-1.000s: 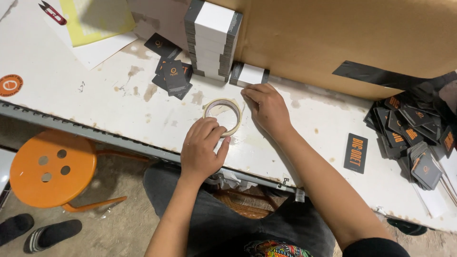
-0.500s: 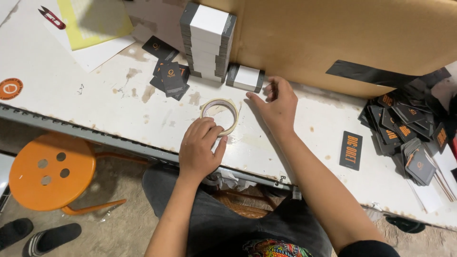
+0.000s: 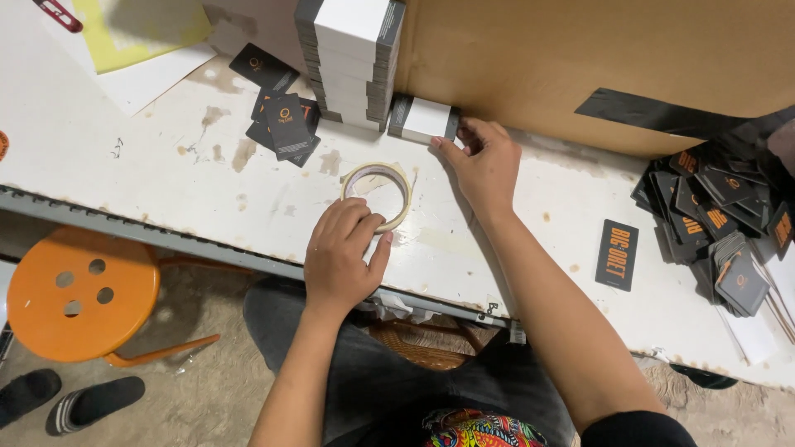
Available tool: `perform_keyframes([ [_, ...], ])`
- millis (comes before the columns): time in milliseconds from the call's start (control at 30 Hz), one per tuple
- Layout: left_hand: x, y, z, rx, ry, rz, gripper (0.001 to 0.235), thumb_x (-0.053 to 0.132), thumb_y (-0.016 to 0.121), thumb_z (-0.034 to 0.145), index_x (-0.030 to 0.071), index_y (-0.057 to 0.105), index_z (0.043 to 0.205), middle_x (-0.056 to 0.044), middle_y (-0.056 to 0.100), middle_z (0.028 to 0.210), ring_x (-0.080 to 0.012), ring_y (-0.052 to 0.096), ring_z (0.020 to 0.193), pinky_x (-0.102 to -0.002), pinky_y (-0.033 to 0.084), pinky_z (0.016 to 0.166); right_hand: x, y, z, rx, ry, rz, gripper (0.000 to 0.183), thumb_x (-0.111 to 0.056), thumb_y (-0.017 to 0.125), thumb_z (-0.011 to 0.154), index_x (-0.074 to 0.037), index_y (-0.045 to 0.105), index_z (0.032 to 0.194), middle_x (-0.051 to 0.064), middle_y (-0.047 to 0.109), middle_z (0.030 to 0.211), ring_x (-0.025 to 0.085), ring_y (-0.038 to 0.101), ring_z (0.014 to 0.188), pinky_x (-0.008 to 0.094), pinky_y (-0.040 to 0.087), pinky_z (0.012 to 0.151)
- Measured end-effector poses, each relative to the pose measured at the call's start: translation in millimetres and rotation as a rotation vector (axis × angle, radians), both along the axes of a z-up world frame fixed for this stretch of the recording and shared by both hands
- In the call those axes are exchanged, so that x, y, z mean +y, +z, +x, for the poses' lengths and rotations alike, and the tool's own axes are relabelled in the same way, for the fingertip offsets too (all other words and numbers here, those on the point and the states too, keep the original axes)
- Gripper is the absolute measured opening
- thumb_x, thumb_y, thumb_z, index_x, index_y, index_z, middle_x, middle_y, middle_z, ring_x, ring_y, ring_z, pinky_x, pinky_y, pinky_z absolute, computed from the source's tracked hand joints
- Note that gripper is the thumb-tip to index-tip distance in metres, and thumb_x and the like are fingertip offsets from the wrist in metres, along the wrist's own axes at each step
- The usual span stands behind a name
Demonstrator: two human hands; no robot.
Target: Picking up small printed cards from a workbench and a box and aligning them into neat stacks for packaging.
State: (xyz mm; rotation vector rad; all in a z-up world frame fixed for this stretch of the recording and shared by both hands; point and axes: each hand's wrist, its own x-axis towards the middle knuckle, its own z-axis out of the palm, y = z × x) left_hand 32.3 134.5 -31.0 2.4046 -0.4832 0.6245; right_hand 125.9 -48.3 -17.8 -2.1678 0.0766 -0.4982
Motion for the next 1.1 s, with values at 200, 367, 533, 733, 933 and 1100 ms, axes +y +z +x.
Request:
perform_keyframes([
  [200, -0.2, -0.2, -0.4, -0.001, 0.005, 0.004, 0.016, 0.023, 0.057, 0.079, 0.008, 0.061, 0.084, -0.005, 0.055, 0.078, -0.0240, 0.055, 0.097, -0.043, 0.039, 0.093, -2.6, -2.4, 0.5, -0.033, 0.029, -0.009, 0.034, -0.017, 0.079, 0.068, 0.001, 0.063, 0.092, 0.011, 0.058, 0.074, 0.017, 0.057, 0.061, 0.022, 0.046, 0.051],
  [367, -1.0, 0.1, -1.1, 0.001, 0.007, 0.009, 0.016, 0.023, 0.057, 0.079, 0.008, 0.061, 0.083, -0.004, 0.055, 0.078, -0.0238, 0.056, 0.096, -0.042, 0.039, 0.092, -2.1, -4.2, -1.2, -0.029, 0.077, -0.089, 0.036, -0.018, 0.077, 0.070, 0.002, 0.062, 0.096, 0.012, 0.058, 0.076, 0.020, 0.058, 0.061, 0.025, 0.047, 0.051],
  [533, -1.1, 1.6, -2.4, -0.008, 0.009, 0.016, 0.016, 0.022, 0.057, 0.079, 0.007, 0.061, 0.084, -0.005, 0.055, 0.078, -0.0241, 0.056, 0.096, -0.042, 0.039, 0.092, 0.0, -4.5, -1.2, -0.052, 0.068, -0.073, 0.033, -0.018, 0.076, 0.072, 0.002, 0.062, 0.094, 0.011, 0.058, 0.073, 0.017, 0.056, 0.059, 0.023, 0.046, 0.048],
  [733, -2.2, 2.9, -2.6, 0.009, 0.020, 0.024, 0.015, 0.021, 0.058, 0.078, 0.008, 0.061, 0.083, -0.004, 0.055, 0.077, -0.0233, 0.056, 0.095, -0.041, 0.039, 0.092, 3.9, 4.3, -5.9, -0.009, 0.050, -0.072, 0.026, -0.017, 0.074, 0.072, 0.000, 0.062, 0.088, 0.008, 0.057, 0.071, 0.017, 0.056, 0.061, 0.024, 0.047, 0.051],
  [933, -2.3, 0.7, -1.9, 0.002, 0.026, 0.038, 0.015, 0.021, 0.058, 0.079, 0.008, 0.061, 0.083, -0.004, 0.054, 0.077, -0.0233, 0.056, 0.095, -0.041, 0.039, 0.093, 4.2, 5.1, -4.9, -0.004, 0.053, -0.107, 0.024, -0.018, 0.073, 0.073, -0.002, 0.061, 0.086, 0.007, 0.055, 0.069, 0.018, 0.055, 0.061, 0.025, 0.047, 0.052],
  [1100, -4.1, 10.7, -4.0, -0.010, 0.013, 0.004, 0.021, 0.024, 0.060, 0.076, 0.009, 0.060, 0.091, -0.005, 0.055, 0.087, -0.0248, 0.053, 0.099, -0.042, 0.038, 0.093, 9.1, 18.0, -14.6, -0.005, 0.032, -0.178, 0.046, -0.024, 0.069, 0.078, 0.003, 0.047, 0.107, 0.014, 0.049, 0.082, 0.023, 0.057, 0.066, 0.033, 0.050, 0.058],
])
